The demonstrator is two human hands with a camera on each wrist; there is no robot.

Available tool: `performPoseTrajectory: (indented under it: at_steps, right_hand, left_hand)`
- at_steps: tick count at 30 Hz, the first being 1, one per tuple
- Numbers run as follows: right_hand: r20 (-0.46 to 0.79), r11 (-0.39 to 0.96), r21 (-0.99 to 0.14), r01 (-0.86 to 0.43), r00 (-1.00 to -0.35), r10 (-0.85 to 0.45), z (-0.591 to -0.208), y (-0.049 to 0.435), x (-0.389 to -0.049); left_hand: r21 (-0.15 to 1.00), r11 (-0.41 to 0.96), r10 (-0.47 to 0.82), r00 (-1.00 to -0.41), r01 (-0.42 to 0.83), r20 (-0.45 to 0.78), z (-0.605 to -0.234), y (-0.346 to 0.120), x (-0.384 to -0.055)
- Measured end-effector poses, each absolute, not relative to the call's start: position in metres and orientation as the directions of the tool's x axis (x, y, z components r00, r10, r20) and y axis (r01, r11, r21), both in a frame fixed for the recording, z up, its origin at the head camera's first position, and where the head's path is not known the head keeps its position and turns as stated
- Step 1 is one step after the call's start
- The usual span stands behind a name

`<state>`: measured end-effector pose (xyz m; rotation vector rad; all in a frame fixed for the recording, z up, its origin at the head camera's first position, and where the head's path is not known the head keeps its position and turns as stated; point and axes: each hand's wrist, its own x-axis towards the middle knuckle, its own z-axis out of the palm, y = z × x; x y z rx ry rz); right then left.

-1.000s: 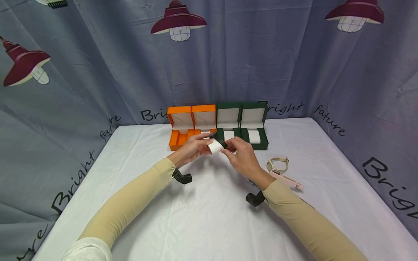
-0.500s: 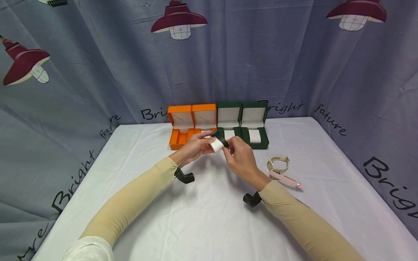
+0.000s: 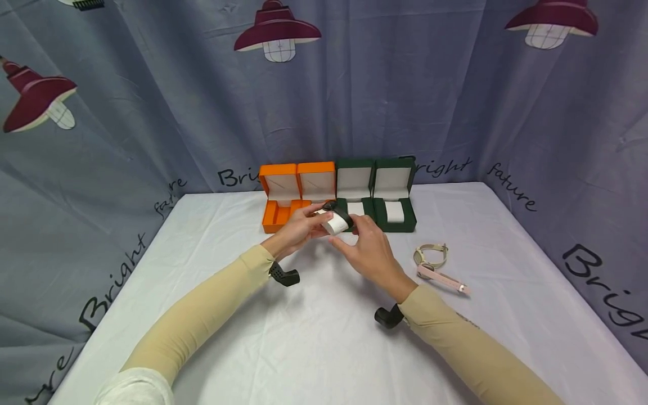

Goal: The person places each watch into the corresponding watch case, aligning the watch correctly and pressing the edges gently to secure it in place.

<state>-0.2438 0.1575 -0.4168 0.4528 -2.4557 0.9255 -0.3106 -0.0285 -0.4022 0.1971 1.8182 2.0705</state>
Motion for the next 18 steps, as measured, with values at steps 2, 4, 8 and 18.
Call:
performPoseTrajectory:
  at_steps: [2,4,8,18]
  right_hand:
    - [0.535,0.742,-0.514,-0.430,-0.837,-0.115,-0.4157,0.1547,-0.2432]
    - [0.539,0.760,-0.501,-0.414,-0.836,-0.100,-0.4147,0.1529,-0.2432]
    - [0.553,0.783,-0.477,-0.400,-0.829,-0.087,-0.4130,0.1521,-0.2441]
    - [0.548,0.779,-0.471,-0.414,-0.830,-0.110,-0.4099,0.1607,-0.2457]
  left_hand:
    - [0.980,-0.092,0.370,-0.919,-0.179,-0.133,-0.4036,-0.0274,-0.3094]
    - [0.982,-0.088,0.380,-0.916,-0.170,-0.125,-0.4041,-0.0256,-0.3079]
    - [0.984,-0.090,0.396,-0.913,-0.151,-0.104,-0.4040,-0.0226,-0.3051]
    - [0.991,-0.119,0.431,-0.902,-0.062,-0.005,-0.4091,-0.0288,-0.3077]
